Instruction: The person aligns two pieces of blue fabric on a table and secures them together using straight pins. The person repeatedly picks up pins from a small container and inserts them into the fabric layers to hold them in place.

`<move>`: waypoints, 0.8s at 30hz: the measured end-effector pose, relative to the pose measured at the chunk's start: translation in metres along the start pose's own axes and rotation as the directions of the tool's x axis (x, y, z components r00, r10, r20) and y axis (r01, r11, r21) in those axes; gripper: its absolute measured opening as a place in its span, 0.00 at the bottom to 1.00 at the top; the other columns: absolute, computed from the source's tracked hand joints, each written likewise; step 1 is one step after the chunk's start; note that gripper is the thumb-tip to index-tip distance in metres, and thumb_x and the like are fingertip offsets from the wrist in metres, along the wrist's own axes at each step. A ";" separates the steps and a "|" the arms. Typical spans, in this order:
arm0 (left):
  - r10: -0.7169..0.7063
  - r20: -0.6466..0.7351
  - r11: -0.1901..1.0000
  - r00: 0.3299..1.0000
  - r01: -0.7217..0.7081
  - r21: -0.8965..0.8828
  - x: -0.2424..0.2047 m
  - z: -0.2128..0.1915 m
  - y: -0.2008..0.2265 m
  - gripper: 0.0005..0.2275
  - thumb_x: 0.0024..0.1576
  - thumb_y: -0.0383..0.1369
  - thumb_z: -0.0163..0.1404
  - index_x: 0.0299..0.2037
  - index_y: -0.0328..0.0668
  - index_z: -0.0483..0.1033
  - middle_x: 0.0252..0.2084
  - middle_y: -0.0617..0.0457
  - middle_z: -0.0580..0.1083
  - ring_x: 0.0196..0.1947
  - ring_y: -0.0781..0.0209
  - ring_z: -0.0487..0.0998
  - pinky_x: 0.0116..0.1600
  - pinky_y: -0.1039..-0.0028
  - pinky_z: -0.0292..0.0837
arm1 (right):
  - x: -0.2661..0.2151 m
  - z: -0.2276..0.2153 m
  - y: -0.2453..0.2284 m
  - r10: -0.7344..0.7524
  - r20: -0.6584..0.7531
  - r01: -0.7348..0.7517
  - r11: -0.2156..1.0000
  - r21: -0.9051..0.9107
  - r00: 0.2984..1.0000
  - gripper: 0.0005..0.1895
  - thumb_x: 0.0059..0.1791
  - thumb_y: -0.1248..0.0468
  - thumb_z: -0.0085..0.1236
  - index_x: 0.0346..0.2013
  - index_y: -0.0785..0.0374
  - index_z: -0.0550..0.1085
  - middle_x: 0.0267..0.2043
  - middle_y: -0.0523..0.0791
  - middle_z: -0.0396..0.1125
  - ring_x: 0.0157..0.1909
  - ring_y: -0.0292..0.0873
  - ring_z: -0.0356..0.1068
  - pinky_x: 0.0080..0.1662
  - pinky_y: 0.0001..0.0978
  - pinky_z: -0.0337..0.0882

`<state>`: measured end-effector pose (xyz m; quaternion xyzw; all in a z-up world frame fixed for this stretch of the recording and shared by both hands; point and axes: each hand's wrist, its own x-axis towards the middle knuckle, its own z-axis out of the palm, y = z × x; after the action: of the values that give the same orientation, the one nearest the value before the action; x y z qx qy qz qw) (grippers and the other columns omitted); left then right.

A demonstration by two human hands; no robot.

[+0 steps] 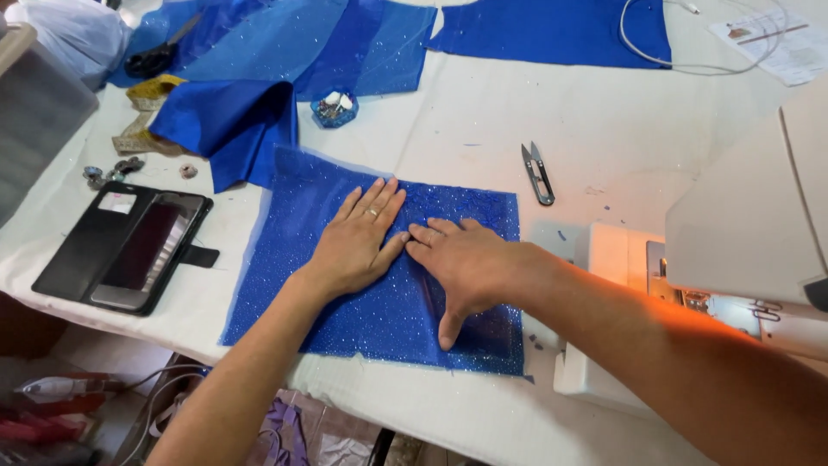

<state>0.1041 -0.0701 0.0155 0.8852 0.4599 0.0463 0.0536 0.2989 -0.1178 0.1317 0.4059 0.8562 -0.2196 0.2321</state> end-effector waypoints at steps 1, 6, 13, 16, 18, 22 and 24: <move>0.001 -0.009 1.000 1.000 -0.001 0.015 0.000 0.000 0.000 0.29 0.66 0.51 0.30 0.74 0.43 0.49 0.77 0.48 0.46 0.77 0.53 0.42 0.77 0.60 0.30 | 0.005 0.006 0.005 0.002 -0.040 -0.003 1.000 -0.004 0.999 0.63 0.34 0.44 0.75 0.72 0.61 0.50 0.77 0.49 0.43 0.78 0.52 0.39 0.70 0.58 0.46; -0.006 0.014 1.000 1.000 0.006 0.030 -0.001 -0.001 0.001 0.33 0.64 0.56 0.29 0.74 0.44 0.48 0.77 0.49 0.46 0.77 0.55 0.41 0.77 0.61 0.28 | 0.011 0.025 0.012 0.026 -0.114 -0.027 1.000 -0.015 0.993 0.38 0.45 0.68 0.61 0.69 0.62 0.58 0.72 0.50 0.54 0.74 0.52 0.50 0.64 0.58 0.60; 0.000 0.031 0.998 1.000 -0.002 0.065 -0.001 -0.004 0.002 0.37 0.62 0.61 0.28 0.74 0.44 0.47 0.77 0.48 0.45 0.77 0.54 0.41 0.77 0.59 0.29 | -0.016 0.047 -0.005 -0.083 -0.051 0.074 0.985 -0.158 0.995 0.39 0.46 0.75 0.50 0.71 0.65 0.53 0.76 0.52 0.45 0.77 0.54 0.42 0.70 0.51 0.47; 0.000 0.030 0.999 1.000 -0.001 0.048 -0.002 -0.006 0.002 0.37 0.62 0.61 0.29 0.74 0.44 0.48 0.77 0.48 0.46 0.77 0.54 0.42 0.76 0.59 0.29 | -0.024 0.058 -0.013 -0.086 -0.003 0.082 0.963 -0.257 0.996 0.38 0.49 0.72 0.49 0.72 0.65 0.50 0.77 0.52 0.41 0.77 0.55 0.40 0.70 0.51 0.45; 0.000 0.027 0.999 1.000 -0.001 0.041 -0.002 -0.007 0.003 0.37 0.61 0.61 0.29 0.74 0.44 0.48 0.77 0.48 0.46 0.77 0.54 0.42 0.76 0.59 0.30 | -0.028 0.064 -0.016 -0.086 0.007 0.084 0.949 -0.303 0.996 0.37 0.50 0.71 0.49 0.73 0.65 0.48 0.78 0.53 0.40 0.77 0.56 0.39 0.70 0.52 0.45; 0.026 -0.041 1.000 0.999 -0.026 -0.013 -0.002 -0.005 0.002 0.40 0.59 0.64 0.29 0.73 0.41 0.49 0.76 0.46 0.48 0.76 0.53 0.44 0.75 0.59 0.31 | -0.017 0.090 -0.012 -0.066 0.026 0.071 0.938 -0.340 0.998 0.42 0.50 0.66 0.49 0.74 0.62 0.41 0.79 0.52 0.31 0.77 0.57 0.33 0.68 0.55 0.42; 0.065 -0.110 0.997 0.992 -0.069 -0.035 -0.003 -0.004 0.002 0.41 0.59 0.64 0.30 0.72 0.38 0.50 0.75 0.44 0.49 0.75 0.52 0.45 0.74 0.58 0.33 | -0.011 0.100 -0.009 -0.047 0.036 0.056 0.941 -0.333 0.998 0.46 0.49 0.63 0.49 0.75 0.58 0.35 0.80 0.49 0.23 0.77 0.57 0.28 0.68 0.56 0.41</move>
<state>0.1038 -0.0731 0.0196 0.8951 0.4310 0.1054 0.0440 0.3202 -0.1857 0.0602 0.3349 0.8882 -0.0828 0.3036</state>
